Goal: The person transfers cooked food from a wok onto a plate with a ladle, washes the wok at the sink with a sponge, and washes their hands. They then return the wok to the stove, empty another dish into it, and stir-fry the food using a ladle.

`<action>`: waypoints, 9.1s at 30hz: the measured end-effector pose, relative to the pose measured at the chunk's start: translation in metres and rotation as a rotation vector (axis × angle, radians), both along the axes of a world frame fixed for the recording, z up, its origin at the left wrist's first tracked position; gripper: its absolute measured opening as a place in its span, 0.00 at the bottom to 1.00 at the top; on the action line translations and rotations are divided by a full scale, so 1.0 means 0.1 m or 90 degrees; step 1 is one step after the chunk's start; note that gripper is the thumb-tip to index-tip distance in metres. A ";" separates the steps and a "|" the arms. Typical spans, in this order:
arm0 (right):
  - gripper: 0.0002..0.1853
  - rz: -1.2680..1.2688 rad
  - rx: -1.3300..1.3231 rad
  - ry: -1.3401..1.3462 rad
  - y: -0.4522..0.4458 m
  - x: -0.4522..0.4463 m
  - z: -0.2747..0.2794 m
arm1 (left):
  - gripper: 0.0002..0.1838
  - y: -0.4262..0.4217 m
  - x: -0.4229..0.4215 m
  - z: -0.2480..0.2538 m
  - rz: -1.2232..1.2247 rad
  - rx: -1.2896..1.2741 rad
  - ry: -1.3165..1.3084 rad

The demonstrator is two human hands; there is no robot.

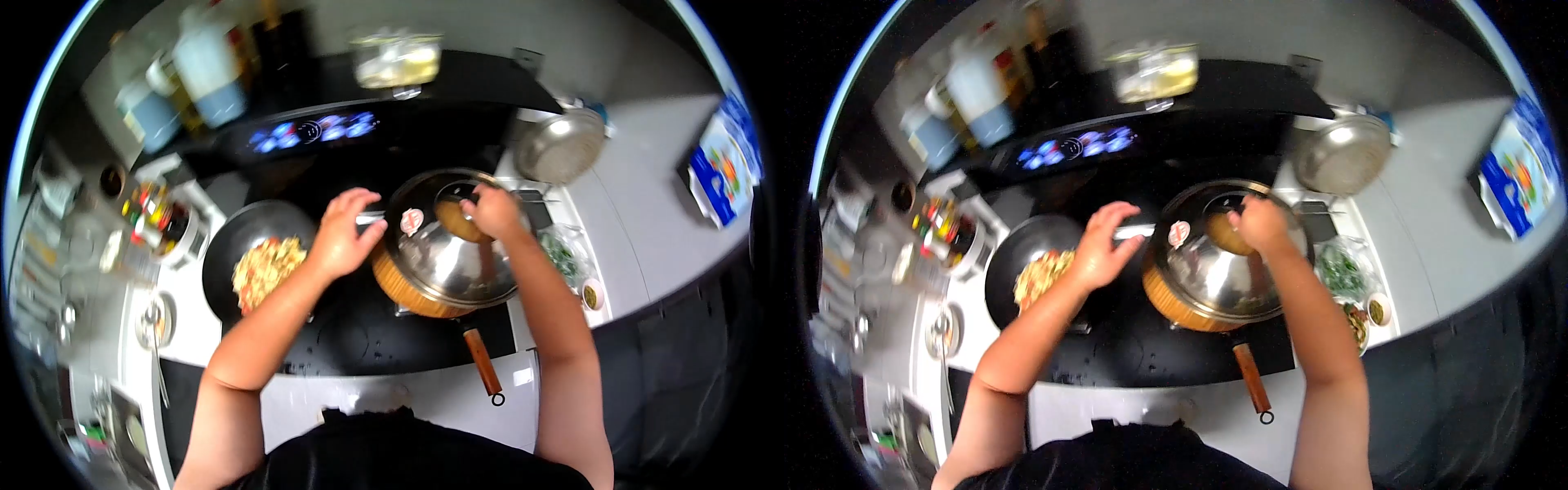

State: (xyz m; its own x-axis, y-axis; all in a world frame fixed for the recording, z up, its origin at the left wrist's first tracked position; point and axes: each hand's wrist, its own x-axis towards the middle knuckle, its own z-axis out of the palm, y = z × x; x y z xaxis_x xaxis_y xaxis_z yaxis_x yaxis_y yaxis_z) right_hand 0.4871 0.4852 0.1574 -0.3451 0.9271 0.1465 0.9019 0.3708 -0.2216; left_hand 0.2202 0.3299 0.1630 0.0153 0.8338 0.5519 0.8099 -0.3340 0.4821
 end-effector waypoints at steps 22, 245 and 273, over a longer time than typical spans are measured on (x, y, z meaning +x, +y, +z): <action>0.26 0.318 -0.016 -0.033 -1.98 -4.30 -0.40 | 0.20 -3.33 -3.03 -1.12 0.473 -0.049 -0.421; 0.26 1.408 -0.167 -0.335 -10.48 -9.94 -0.98 | 0.30 -11.35 -6.06 -1.06 0.706 0.108 -0.866; 0.24 0.296 0.043 0.213 -4.32 -4.34 -0.31 | 0.16 -4.66 -4.47 -0.86 0.201 -0.112 -0.136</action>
